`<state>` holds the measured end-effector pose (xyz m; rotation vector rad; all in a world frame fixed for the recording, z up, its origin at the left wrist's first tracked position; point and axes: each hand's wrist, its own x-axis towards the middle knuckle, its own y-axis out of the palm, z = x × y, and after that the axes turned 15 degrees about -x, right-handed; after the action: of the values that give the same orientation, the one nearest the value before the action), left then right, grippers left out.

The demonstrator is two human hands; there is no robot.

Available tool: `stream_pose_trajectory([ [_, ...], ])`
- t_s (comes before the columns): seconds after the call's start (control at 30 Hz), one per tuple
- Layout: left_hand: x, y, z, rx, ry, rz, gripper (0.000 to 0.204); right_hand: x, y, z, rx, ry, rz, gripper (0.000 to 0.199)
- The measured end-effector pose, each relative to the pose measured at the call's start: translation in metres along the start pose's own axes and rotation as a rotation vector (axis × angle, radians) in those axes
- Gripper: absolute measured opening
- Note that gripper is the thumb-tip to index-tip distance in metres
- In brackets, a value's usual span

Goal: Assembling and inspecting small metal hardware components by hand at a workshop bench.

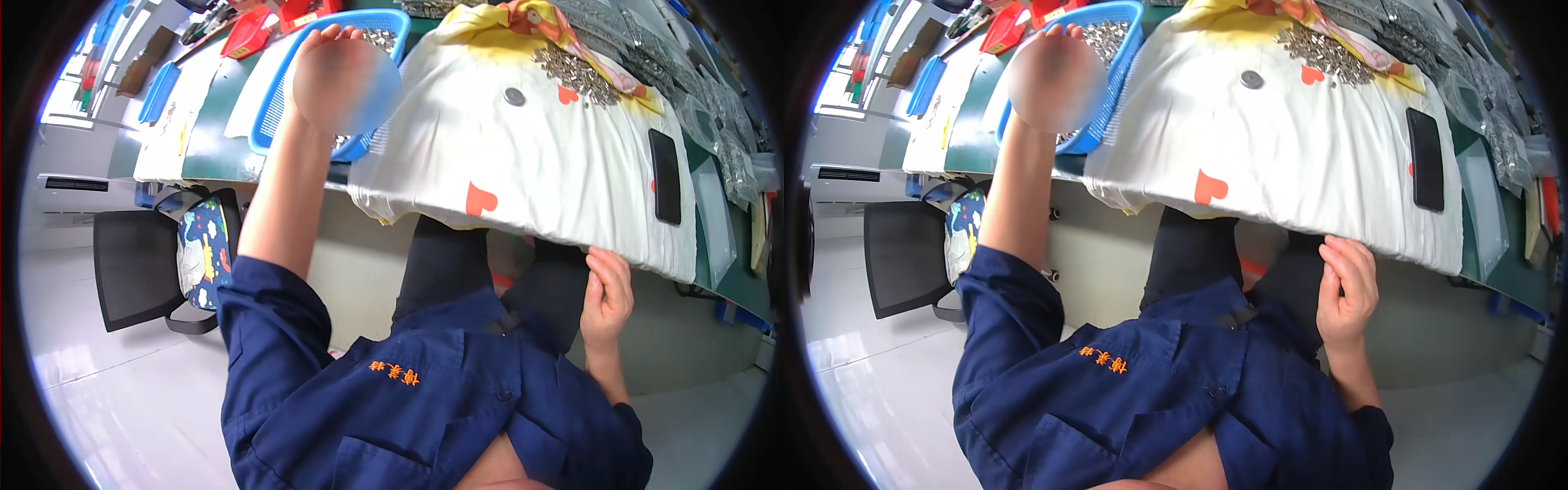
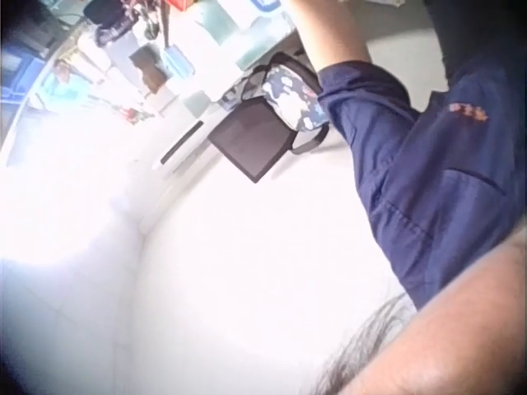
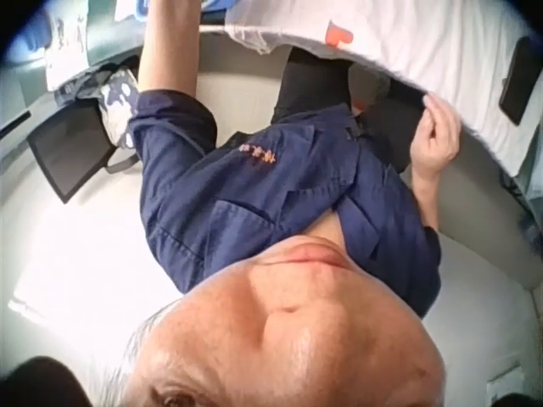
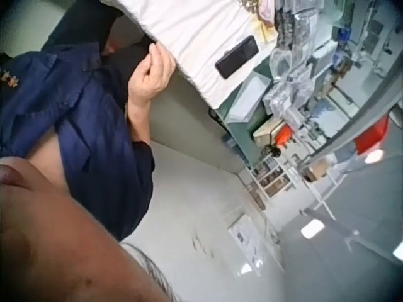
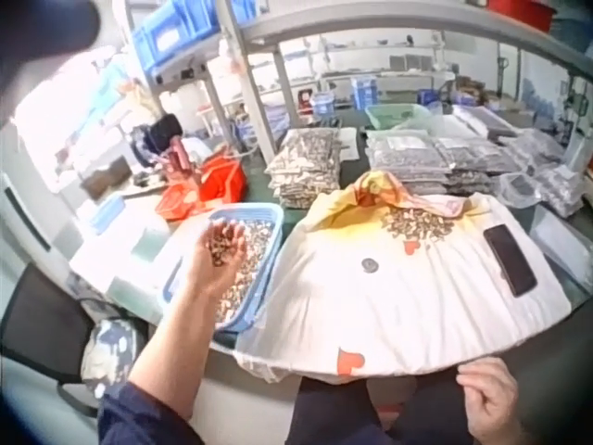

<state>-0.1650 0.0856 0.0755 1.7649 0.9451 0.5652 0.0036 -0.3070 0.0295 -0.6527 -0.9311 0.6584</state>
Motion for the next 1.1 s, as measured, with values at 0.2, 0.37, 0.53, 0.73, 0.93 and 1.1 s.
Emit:
stream_pose_trajectory([
  [0.2, 0.049, -0.004, -0.02, 0.717, 0.182, -0.335, 0.042, -0.003, -0.002, -0.01, -0.03, 0.072, -0.001, 0.021],
  [0.37, 0.057, -0.024, -0.036, 1.783, 0.231, 0.132, 0.031, 0.007, -0.008, -0.023, -0.067, 0.1, -0.031, 0.02],
  [0.53, 0.034, -0.032, -0.036, 2.251, 0.145, 0.386, 0.021, 0.034, -0.006, -0.02, -0.063, -0.002, -0.08, 0.021],
  [0.73, -0.018, -0.024, -0.052, 2.239, 0.069, 0.45, 0.01, 0.068, -0.013, -0.024, -0.032, -0.075, -0.065, 0.021],
  [0.93, -0.042, 0.042, 0.012, 2.03, 0.337, 0.498, 0.019, 0.135, 0.022, -0.078, -0.216, -0.031, 0.163, 0.02],
  [1.1, 0.0, 0.048, 0.14, 1.849, 0.183, 0.792, 0.02, 0.185, 0.087, -0.134, -0.458, -0.115, 0.132, 0.016],
])
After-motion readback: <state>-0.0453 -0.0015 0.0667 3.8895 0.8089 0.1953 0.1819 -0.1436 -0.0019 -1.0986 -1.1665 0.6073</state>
